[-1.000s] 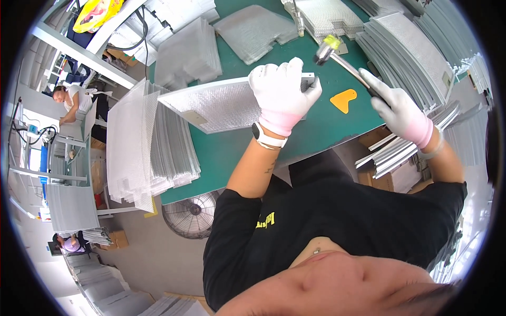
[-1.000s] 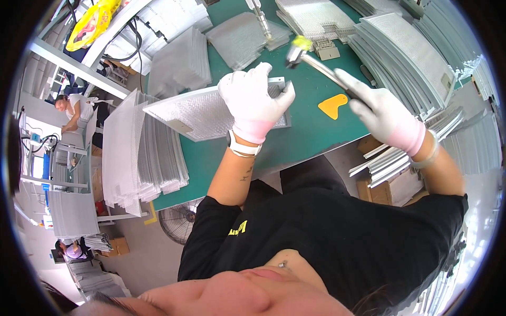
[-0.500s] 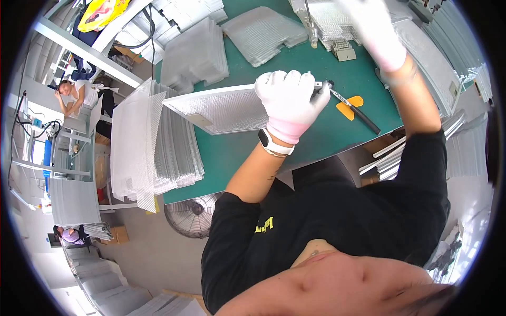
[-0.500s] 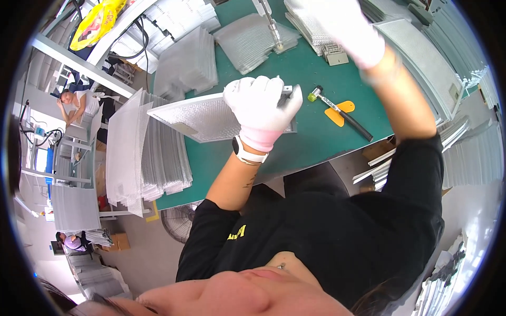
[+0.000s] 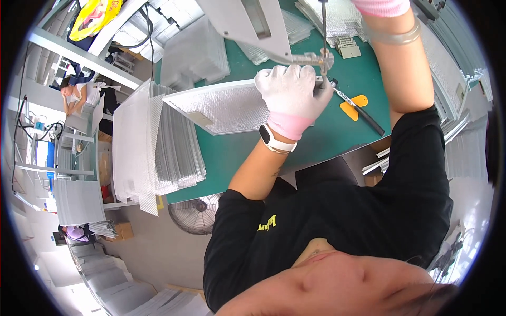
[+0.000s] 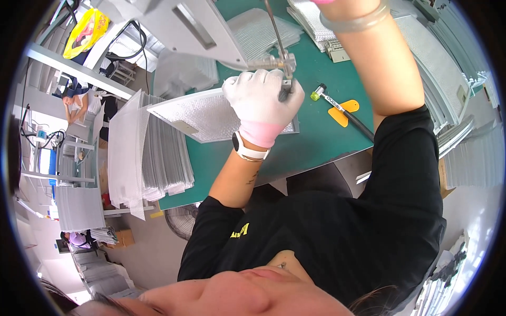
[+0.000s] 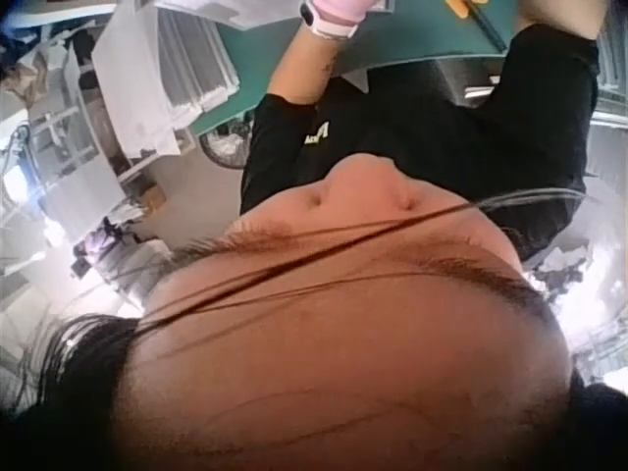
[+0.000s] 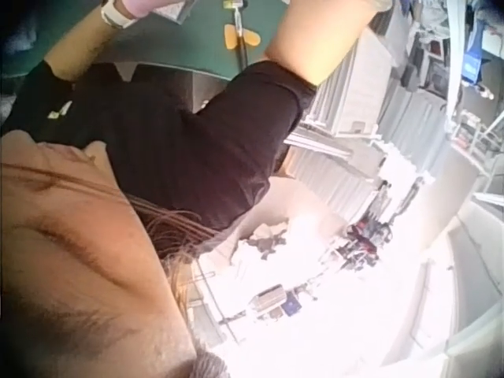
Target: Assembling mesh filter panels by attaching metal brackets and inserting them into frames.
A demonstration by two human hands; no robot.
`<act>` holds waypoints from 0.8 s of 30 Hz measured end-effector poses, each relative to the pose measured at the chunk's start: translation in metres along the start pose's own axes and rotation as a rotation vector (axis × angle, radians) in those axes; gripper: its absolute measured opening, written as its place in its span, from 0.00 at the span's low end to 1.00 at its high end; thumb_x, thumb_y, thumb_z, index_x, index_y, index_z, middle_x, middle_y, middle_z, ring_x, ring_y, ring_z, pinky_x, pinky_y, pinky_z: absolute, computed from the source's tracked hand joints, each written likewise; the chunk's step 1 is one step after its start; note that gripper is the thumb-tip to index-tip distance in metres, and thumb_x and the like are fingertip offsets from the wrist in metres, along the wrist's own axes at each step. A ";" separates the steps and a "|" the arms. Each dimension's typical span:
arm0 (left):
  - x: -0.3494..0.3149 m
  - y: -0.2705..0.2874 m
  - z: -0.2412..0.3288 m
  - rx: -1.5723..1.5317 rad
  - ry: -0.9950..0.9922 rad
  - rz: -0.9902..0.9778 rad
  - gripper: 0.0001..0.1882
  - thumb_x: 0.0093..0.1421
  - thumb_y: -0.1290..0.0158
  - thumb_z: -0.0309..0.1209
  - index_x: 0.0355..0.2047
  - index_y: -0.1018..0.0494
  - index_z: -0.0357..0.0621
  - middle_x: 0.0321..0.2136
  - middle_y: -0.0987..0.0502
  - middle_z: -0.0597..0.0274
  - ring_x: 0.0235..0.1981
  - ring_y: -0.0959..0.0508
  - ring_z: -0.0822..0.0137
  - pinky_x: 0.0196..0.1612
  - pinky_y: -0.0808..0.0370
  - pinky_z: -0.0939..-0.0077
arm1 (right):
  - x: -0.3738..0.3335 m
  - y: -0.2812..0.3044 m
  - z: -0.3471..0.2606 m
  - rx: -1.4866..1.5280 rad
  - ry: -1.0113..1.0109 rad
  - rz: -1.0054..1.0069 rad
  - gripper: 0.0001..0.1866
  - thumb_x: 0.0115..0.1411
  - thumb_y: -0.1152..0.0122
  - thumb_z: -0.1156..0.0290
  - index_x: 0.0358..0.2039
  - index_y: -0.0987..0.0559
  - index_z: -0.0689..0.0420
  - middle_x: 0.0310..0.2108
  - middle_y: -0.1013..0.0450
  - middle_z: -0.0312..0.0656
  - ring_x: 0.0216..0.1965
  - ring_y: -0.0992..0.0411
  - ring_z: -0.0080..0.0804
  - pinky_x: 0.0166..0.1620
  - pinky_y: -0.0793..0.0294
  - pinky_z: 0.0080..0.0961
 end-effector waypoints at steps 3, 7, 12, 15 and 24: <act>0.003 0.001 0.004 -0.005 -0.011 0.023 0.07 0.46 0.40 0.38 0.21 0.25 0.54 0.18 0.30 0.68 0.22 0.28 0.61 0.33 0.39 0.60 | -0.009 0.006 0.008 0.017 -0.025 -0.010 0.10 0.70 0.42 0.61 0.42 0.22 0.54 0.30 0.26 0.30 0.29 0.29 0.14 0.34 0.29 0.13; 0.003 0.005 0.006 0.010 -0.035 -0.017 0.06 0.46 0.41 0.35 0.27 0.23 0.55 0.22 0.28 0.71 0.24 0.27 0.63 0.33 0.39 0.60 | -0.015 -0.001 0.009 0.149 -0.101 -0.002 0.09 0.70 0.42 0.61 0.40 0.22 0.53 0.29 0.26 0.29 0.28 0.29 0.14 0.32 0.30 0.12; 0.004 0.010 0.005 -0.012 -0.028 -0.046 0.07 0.48 0.41 0.37 0.29 0.21 0.59 0.20 0.28 0.74 0.23 0.27 0.64 0.32 0.40 0.60 | -0.014 -0.002 0.010 0.152 -0.139 -0.002 0.10 0.70 0.42 0.60 0.39 0.22 0.54 0.29 0.25 0.31 0.26 0.29 0.15 0.31 0.31 0.13; 0.002 0.008 0.008 0.027 0.002 -0.137 0.07 0.48 0.42 0.39 0.30 0.20 0.60 0.19 0.28 0.75 0.21 0.27 0.65 0.31 0.40 0.59 | -0.024 -0.003 0.010 0.171 -0.192 -0.082 0.11 0.70 0.43 0.60 0.39 0.23 0.55 0.28 0.26 0.32 0.25 0.30 0.17 0.30 0.32 0.14; -0.009 0.002 0.003 -0.138 0.011 0.012 0.06 0.49 0.40 0.35 0.30 0.22 0.58 0.18 0.29 0.73 0.20 0.27 0.65 0.25 0.36 0.64 | -0.050 -0.027 0.023 0.498 -0.476 -0.068 0.18 0.69 0.44 0.61 0.54 0.31 0.56 0.28 0.30 0.36 0.24 0.35 0.19 0.28 0.37 0.15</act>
Point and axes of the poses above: each hand's wrist, its own x-axis towards the middle knuckle, its own y-axis out of the back of the hand, z = x × y, the point moved 4 cm from there along x, towards the middle knuckle
